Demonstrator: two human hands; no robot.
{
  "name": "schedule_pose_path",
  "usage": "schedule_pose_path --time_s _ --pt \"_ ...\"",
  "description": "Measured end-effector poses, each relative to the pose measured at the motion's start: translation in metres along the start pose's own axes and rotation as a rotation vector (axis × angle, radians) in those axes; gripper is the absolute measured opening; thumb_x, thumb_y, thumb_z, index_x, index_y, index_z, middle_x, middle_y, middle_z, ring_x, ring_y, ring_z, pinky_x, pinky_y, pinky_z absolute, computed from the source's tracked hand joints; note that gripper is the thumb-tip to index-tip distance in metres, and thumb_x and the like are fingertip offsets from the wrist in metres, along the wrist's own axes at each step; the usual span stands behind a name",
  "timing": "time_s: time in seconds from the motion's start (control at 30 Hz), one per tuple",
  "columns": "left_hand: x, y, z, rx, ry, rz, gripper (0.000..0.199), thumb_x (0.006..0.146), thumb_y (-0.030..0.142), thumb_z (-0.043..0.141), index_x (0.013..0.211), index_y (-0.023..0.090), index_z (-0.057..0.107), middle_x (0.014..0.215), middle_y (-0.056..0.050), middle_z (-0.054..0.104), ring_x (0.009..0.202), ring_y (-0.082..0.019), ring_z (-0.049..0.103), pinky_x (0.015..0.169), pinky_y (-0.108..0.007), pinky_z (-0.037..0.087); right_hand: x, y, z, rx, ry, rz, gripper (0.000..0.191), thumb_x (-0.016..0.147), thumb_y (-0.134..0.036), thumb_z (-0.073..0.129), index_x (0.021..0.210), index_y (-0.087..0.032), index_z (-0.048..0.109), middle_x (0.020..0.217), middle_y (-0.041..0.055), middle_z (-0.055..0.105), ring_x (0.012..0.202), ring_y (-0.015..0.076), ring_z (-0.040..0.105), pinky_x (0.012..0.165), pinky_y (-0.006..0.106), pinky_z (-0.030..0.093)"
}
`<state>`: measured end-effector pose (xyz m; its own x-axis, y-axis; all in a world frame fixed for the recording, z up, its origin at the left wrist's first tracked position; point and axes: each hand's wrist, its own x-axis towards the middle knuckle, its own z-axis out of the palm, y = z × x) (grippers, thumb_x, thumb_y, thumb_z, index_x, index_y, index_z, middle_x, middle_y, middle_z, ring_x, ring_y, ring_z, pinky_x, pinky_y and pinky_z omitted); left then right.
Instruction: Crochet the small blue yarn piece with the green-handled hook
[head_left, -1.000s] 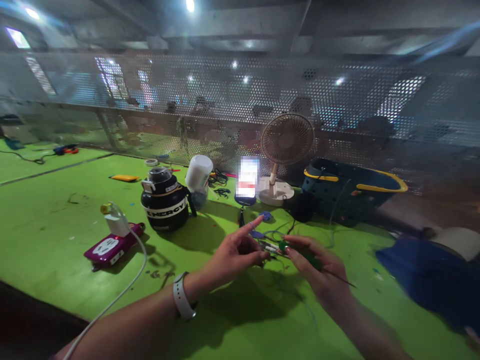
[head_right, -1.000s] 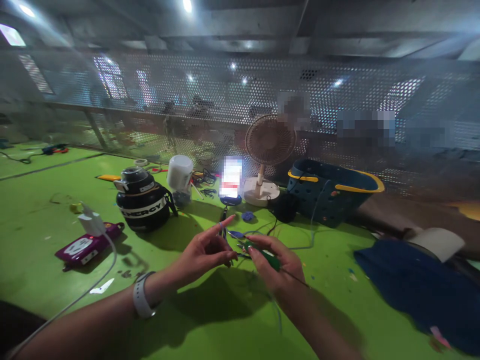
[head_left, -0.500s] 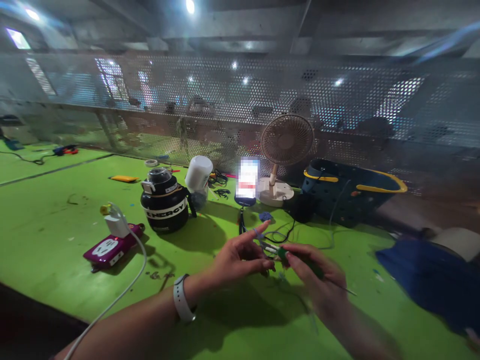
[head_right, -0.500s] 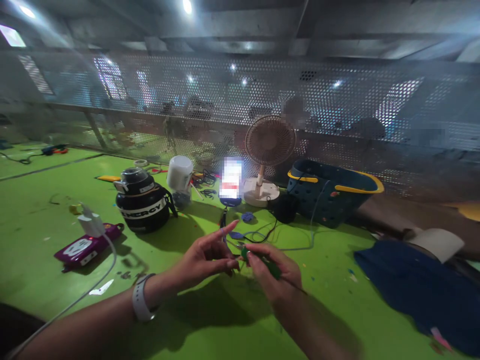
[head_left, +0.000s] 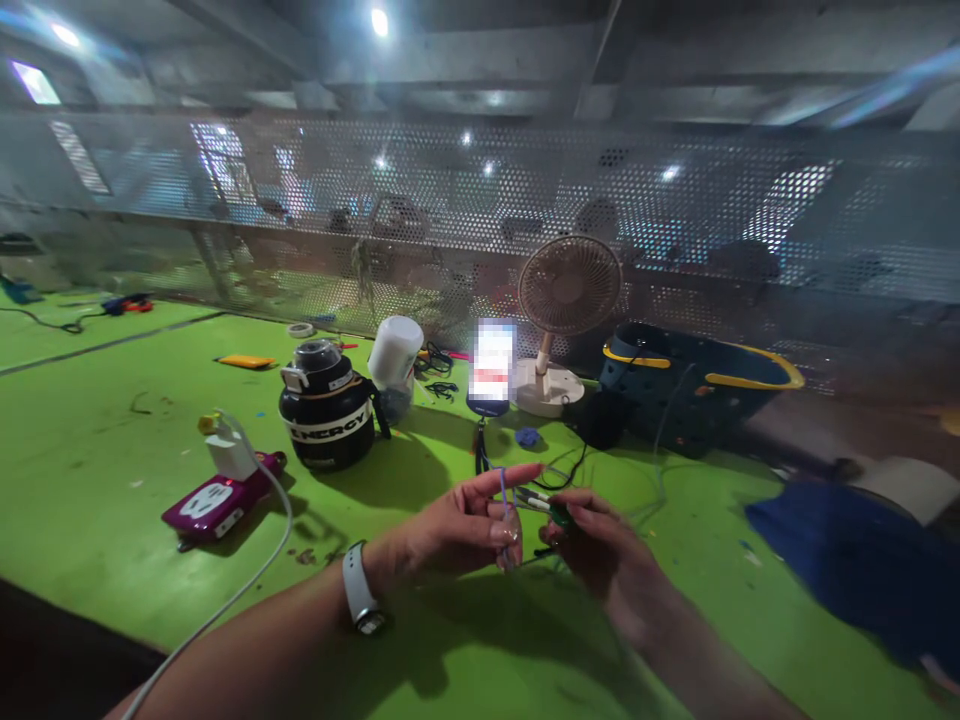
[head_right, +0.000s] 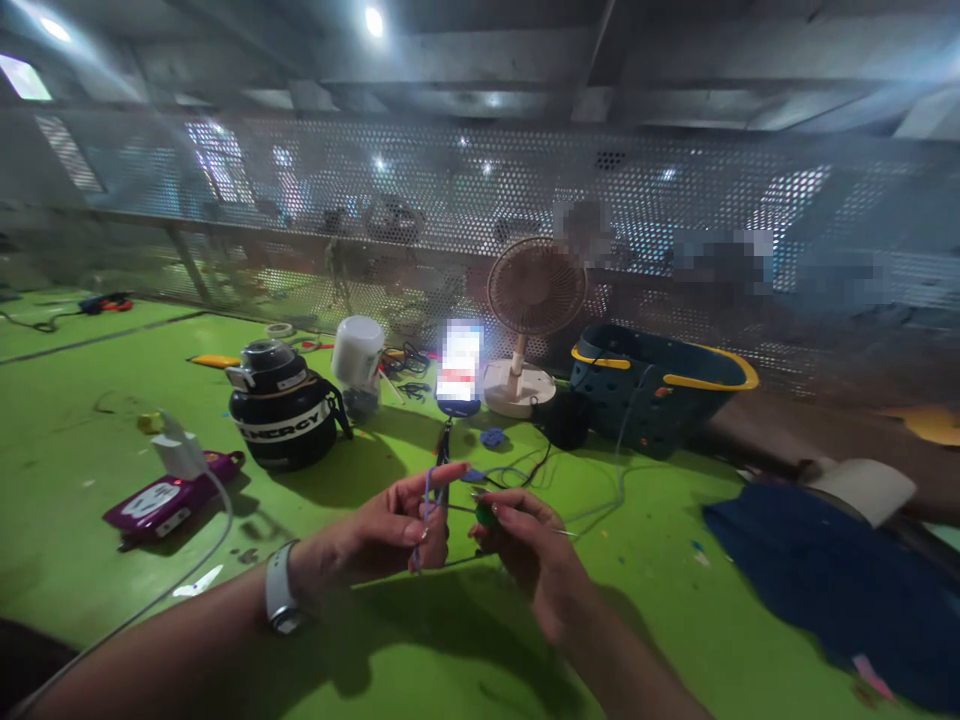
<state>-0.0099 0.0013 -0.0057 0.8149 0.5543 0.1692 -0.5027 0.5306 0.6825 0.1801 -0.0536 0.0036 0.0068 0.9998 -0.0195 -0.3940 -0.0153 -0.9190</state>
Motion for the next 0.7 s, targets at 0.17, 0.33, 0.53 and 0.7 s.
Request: schedule_pose_path --time_s 0.17,0.33,0.53,0.7 --pt "0.002 -0.004 -0.004 -0.040 0.003 -0.022 0.061 0.066 0.013 0.083 0.123 0.025 0.066 0.064 0.002 0.068 0.057 -0.008 0.063 0.058 -0.018 0.045 0.001 0.006 0.000 0.151 -0.046 0.084 0.021 0.063 -0.037 0.084 0.076 -0.024 0.076 0.072 0.0003 0.072 0.062 0.0141 0.067 0.066 0.029 0.058" --pt "0.003 -0.002 0.003 0.089 0.060 0.001 0.061 0.067 0.014 0.084 0.124 0.026 0.066 0.069 0.000 0.072 0.065 -0.011 0.069 0.066 -0.021 0.051 -0.001 0.007 -0.001 0.008 -0.011 0.065 0.021 0.066 -0.038 0.082 0.078 -0.023 0.074 0.075 0.0026 0.074 0.067 0.0199 0.070 0.067 0.036 0.059" --pt "0.007 -0.005 0.011 0.382 0.283 0.188 0.065 0.070 0.018 0.083 0.131 0.025 0.060 0.072 0.000 0.073 0.067 -0.011 0.067 0.069 -0.025 0.054 -0.010 -0.003 0.002 -0.644 0.043 -0.414 0.012 0.084 -0.031 0.068 0.092 -0.026 0.075 0.089 0.0031 0.077 0.078 0.0195 0.071 0.067 0.031 0.058" --pt "0.011 -0.009 0.010 0.438 0.378 0.272 0.054 0.069 0.022 0.084 0.121 0.022 0.068 0.073 -0.001 0.074 0.065 -0.010 0.066 0.066 -0.024 0.054 -0.017 -0.010 0.010 -1.042 -0.059 -0.941 0.022 0.089 -0.018 0.059 0.107 -0.026 0.069 0.094 0.0030 0.076 0.081 0.0183 0.070 0.070 0.032 0.055"
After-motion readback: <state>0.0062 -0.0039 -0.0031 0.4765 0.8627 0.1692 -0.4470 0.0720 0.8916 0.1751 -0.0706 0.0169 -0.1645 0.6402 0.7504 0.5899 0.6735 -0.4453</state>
